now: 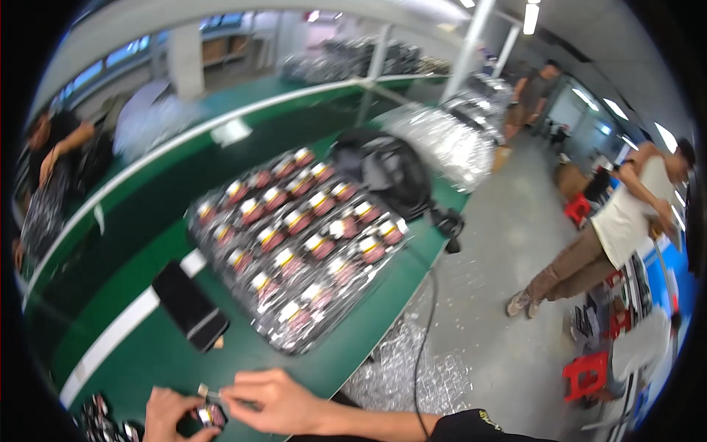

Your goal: Apply small stickers or protective films onto electronic modules using tweezers.

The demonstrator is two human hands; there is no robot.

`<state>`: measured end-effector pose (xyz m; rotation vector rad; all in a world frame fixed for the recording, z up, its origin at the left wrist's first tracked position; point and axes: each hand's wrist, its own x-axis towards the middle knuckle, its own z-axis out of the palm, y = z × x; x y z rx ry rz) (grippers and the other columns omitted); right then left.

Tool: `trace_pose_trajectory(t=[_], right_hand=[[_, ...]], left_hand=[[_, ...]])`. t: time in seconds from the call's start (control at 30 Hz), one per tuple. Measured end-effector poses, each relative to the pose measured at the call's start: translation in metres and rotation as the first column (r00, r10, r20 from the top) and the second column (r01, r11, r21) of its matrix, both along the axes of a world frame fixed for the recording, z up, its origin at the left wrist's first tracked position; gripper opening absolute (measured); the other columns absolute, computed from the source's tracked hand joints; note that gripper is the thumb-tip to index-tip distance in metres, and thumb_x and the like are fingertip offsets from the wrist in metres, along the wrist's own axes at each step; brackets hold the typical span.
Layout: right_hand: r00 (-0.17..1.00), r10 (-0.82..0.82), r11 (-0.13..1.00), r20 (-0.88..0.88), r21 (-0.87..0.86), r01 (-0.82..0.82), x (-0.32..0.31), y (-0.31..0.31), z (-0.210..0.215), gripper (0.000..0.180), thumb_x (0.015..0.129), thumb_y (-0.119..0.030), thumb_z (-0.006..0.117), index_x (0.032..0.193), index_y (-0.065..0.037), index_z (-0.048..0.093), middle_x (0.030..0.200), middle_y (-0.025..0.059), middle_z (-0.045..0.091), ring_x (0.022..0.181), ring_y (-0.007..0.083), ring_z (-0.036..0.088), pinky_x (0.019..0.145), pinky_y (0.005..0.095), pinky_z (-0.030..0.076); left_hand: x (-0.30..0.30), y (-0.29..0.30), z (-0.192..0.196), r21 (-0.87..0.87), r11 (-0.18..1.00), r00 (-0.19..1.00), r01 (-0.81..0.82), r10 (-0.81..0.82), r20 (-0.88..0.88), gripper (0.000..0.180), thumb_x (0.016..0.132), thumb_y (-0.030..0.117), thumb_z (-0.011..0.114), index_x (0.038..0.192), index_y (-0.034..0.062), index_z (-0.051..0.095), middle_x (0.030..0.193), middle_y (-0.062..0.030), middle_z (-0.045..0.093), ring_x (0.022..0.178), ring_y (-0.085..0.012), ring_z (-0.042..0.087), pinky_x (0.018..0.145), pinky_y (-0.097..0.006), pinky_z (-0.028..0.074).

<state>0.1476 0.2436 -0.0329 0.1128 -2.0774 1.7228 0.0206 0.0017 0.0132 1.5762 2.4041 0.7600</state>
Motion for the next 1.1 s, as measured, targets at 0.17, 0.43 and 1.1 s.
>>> trace_pose_trajectory(t=[0.17,0.43,1.1], right_hand=[[0.983,-0.176,0.983,-0.059,0.044,0.179,0.006,0.009,0.004,0.012,0.091,-0.01,0.079,0.095,0.001,0.082,0.079,0.0158,0.07,0.064,0.0323,0.07,0.059,0.0426,0.053],[0.971,-0.143,0.99,-0.191,-0.014,0.142,-0.006,0.01,-0.009,0.011,0.097,-0.003,0.077,0.106,0.003,0.08,0.084,0.0104,0.071,0.061,0.02,0.065,0.057,0.0352,0.052],[0.995,-0.097,0.994,0.007,0.06,0.096,0.002,0.014,0.004,0.015,0.095,-0.012,0.074,0.094,0.002,0.079,0.088,0.017,0.073,0.082,0.0415,0.073,0.075,0.0502,0.059]], left_hand=[[-0.005,0.02,0.0,0.047,0.996,0.995,0.071,-0.074,0.068,0.045,0.079,0.012,0.093,0.12,0.0055,0.077,0.093,-0.0131,0.068,0.086,-0.0329,0.064,0.079,-0.044,0.053],[-0.031,-0.015,-0.002,0.158,0.961,0.883,-0.228,0.135,0.449,0.044,0.083,-0.008,0.086,0.125,-0.0038,0.073,0.108,-0.0056,0.071,0.097,-0.0155,0.066,0.09,-0.03,0.054],[-0.032,0.311,0.067,0.15,0.819,0.831,0.553,-0.529,-0.172,0.054,0.092,0.022,0.087,0.143,0.0089,0.075,0.135,-0.0105,0.069,0.127,-0.0304,0.063,0.116,-0.046,0.045]])
